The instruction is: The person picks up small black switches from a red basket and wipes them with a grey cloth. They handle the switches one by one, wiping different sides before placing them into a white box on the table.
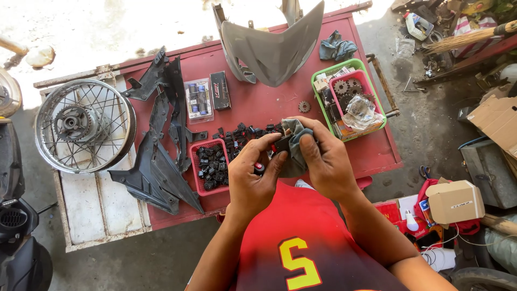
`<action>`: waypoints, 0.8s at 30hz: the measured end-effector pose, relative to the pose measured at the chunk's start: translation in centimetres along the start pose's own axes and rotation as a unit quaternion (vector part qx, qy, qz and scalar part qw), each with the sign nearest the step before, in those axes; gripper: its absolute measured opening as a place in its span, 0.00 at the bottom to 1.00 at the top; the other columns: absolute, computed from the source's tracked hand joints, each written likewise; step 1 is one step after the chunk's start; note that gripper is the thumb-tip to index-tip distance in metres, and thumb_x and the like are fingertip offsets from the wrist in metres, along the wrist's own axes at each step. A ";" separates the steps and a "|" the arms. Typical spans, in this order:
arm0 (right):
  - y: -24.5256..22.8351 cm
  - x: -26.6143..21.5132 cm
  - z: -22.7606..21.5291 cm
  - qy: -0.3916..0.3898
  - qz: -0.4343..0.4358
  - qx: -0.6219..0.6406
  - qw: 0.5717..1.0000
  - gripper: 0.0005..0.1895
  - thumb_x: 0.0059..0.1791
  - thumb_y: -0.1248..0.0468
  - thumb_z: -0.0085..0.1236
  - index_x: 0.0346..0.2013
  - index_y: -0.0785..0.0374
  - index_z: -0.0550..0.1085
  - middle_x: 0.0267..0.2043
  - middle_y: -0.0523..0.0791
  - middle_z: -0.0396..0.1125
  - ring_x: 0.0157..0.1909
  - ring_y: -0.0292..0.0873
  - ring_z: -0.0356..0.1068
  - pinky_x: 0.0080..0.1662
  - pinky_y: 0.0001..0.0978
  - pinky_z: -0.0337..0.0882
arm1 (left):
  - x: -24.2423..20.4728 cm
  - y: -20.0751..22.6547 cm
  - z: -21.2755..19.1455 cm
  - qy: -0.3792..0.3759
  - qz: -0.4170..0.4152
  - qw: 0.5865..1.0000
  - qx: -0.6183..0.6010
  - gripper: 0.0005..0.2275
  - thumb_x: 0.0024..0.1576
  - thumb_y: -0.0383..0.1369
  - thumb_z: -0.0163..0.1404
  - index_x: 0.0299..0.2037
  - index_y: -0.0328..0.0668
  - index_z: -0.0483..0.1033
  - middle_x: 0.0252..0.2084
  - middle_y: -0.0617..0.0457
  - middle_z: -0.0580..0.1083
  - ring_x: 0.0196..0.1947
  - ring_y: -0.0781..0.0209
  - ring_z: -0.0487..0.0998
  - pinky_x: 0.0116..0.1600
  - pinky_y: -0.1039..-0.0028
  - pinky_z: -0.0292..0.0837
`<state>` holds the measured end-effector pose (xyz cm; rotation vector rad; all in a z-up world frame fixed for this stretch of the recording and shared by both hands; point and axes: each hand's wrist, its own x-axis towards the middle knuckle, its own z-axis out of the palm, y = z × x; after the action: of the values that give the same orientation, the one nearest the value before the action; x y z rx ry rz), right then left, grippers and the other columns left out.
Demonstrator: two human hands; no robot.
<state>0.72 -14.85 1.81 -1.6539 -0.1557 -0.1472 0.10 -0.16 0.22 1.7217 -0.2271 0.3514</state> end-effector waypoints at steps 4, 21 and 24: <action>-0.1 0.1 -1.2 -0.043 -0.018 -0.027 0.999 0.19 0.53 0.67 0.54 0.58 0.69 0.74 0.44 0.51 0.70 0.45 0.40 0.66 0.49 0.38 0.72 | 0.0 0.0 -0.2 0.003 -0.002 1.000 -0.006 0.11 0.57 0.27 0.61 0.50 0.38 0.81 0.32 0.47 0.77 0.23 0.63 0.70 0.31 0.72 0.69; 1.0 0.1 -1.4 -0.018 0.055 -0.063 0.996 0.09 0.40 0.72 0.65 0.34 0.62 0.82 0.26 0.47 0.69 0.31 0.33 0.65 0.31 0.28 0.71 | 0.3 0.3 -0.3 -0.015 0.085 0.996 0.025 0.09 0.59 0.24 0.56 0.49 0.38 0.81 0.35 0.46 0.76 0.32 0.45 0.80 0.41 0.66 0.78; 1.4 0.2 -2.0 -0.018 0.061 -0.065 0.996 0.09 0.39 0.72 0.64 0.33 0.62 0.82 0.26 0.46 0.68 0.31 0.32 0.64 0.31 0.27 0.70 | 0.1 0.1 -0.1 -0.022 0.088 0.995 0.033 0.09 0.59 0.24 0.56 0.49 0.39 0.81 0.36 0.47 0.76 0.33 0.46 0.80 0.41 0.66 0.78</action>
<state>1.17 -16.94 0.68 -1.7918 -0.0729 -0.0360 0.12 -0.03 0.34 1.7802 -0.4044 0.4557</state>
